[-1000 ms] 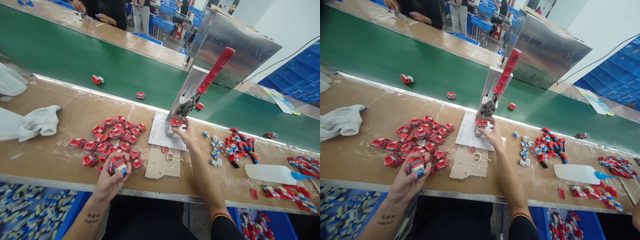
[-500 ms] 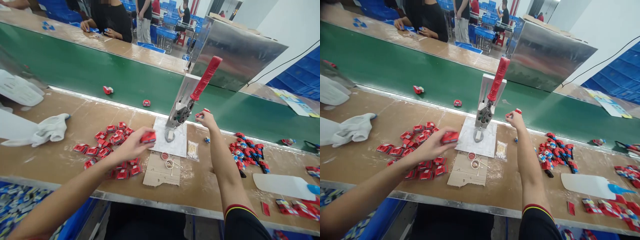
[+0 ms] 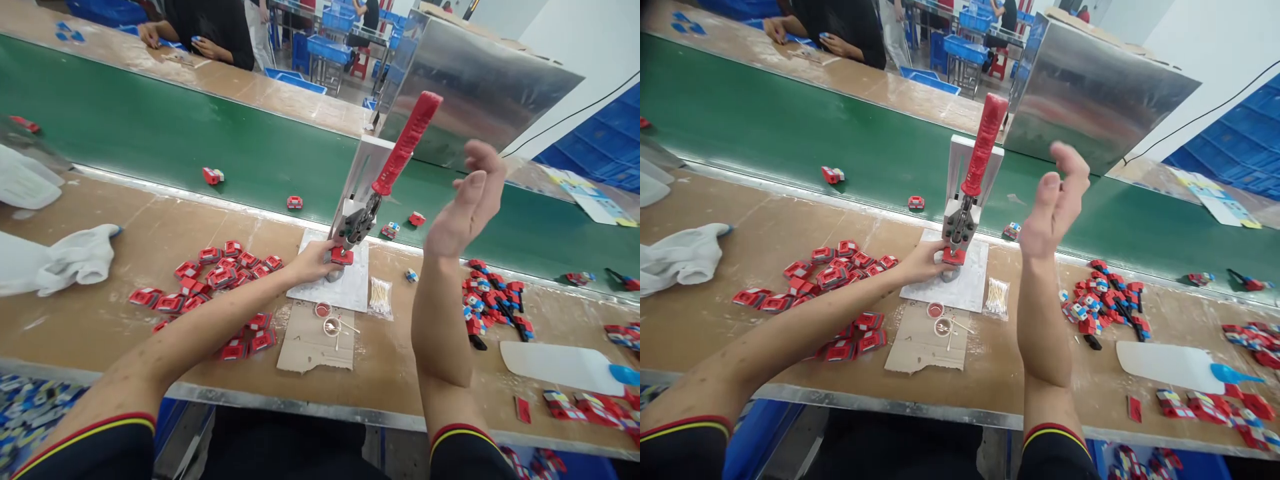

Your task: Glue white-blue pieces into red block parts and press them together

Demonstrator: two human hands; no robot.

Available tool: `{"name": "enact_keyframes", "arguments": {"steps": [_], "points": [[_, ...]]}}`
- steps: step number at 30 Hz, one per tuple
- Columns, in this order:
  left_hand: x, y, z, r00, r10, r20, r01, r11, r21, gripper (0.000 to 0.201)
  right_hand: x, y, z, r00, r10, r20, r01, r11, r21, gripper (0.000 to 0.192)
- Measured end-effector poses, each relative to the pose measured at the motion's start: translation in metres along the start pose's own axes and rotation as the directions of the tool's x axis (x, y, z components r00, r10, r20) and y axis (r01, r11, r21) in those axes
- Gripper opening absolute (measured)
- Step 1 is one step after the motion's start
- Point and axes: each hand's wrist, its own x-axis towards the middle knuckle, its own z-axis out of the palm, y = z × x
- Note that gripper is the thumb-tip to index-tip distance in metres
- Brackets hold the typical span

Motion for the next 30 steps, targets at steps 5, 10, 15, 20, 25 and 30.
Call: {"name": "enact_keyframes", "arguments": {"steps": [5,10,15,20,25,30], "points": [[-0.004,-0.003,0.000,1.000,-0.019,0.007,0.018,1.000,0.014,0.043,0.005,-0.091,0.021,0.967,-0.114,0.227,0.039,0.950,0.309,0.056],[-0.006,0.000,0.005,1.000,-0.008,-0.005,0.008,1.000,0.007,0.041,-0.012,-0.097,0.016,0.979,-0.083,0.185,-0.013,0.883,0.468,0.058],[-0.009,0.004,0.007,1.000,0.016,-0.020,-0.016,1.000,0.002,0.033,-0.047,-0.108,-0.005,0.843,-0.346,0.412,0.095,0.849,0.519,0.061],[-0.009,0.005,0.008,0.999,0.033,-0.032,-0.033,0.999,-0.003,0.036,-0.067,-0.113,-0.011,0.895,-0.292,0.338,0.140,0.901,0.410,0.038],[-0.007,0.004,0.010,0.998,0.047,-0.029,-0.047,0.999,-0.005,0.031,-0.061,-0.124,-0.004,0.874,-0.265,0.408,0.066,0.896,0.439,0.050],[-0.006,0.004,0.009,0.998,0.055,-0.029,-0.054,0.998,0.008,0.034,-0.057,-0.133,-0.005,0.864,-0.231,0.447,0.030,0.910,0.413,0.060]]}}
